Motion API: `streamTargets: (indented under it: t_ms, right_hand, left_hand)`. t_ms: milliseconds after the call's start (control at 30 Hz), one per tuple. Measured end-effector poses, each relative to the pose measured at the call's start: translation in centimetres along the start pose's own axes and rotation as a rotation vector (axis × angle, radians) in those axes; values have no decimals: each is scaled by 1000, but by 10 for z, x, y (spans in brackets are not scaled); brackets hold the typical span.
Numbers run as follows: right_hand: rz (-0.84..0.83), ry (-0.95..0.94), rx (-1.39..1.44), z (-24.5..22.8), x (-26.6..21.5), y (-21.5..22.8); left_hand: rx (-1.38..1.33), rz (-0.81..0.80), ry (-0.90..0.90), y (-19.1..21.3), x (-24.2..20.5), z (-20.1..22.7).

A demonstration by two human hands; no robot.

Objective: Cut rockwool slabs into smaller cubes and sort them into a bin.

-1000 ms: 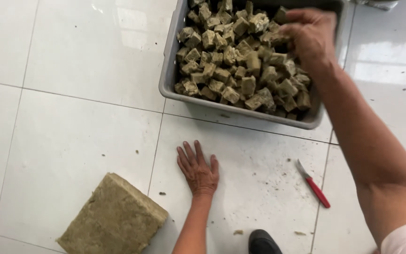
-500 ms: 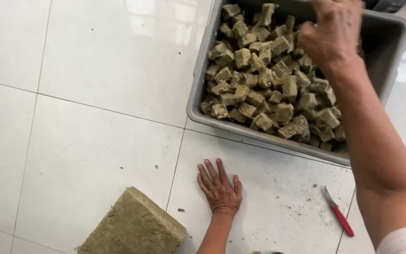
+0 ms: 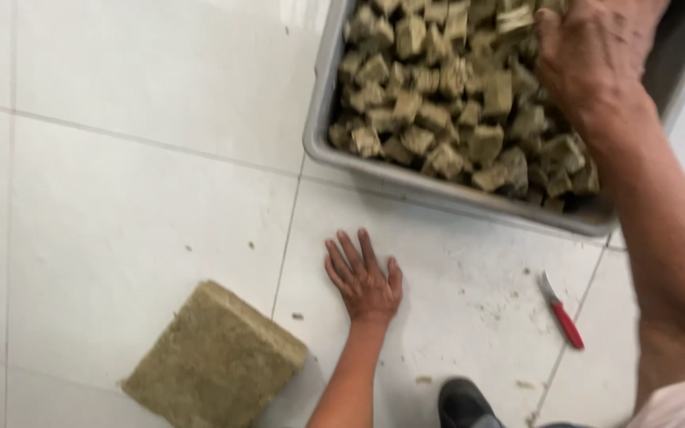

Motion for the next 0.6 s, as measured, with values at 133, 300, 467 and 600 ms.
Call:
streamTargets:
  t_ms: [133,300,467,600]
  right_hand:
    - [-148,58,232,-40,-58,52]
    - [-245,83,454,-112,-57,66]
    - [-351,-27,447,-158,-16,17]
    - [-166,90,519,-203,-15,14]
  left_hand:
    - [19,33,-21,-1,-1,5]
    - [25,61,-34,3,-3,5]
    - [37,50,-45,2,-1,3]
    - [37,39,-46,2,-3,4]
Point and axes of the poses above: each hand's wrist, its own x-axis towards the middle knuckle, its own y-axis out of the back of the hand, z = x × y, the point moved 8 cm from there along x, towards the middle knuckle
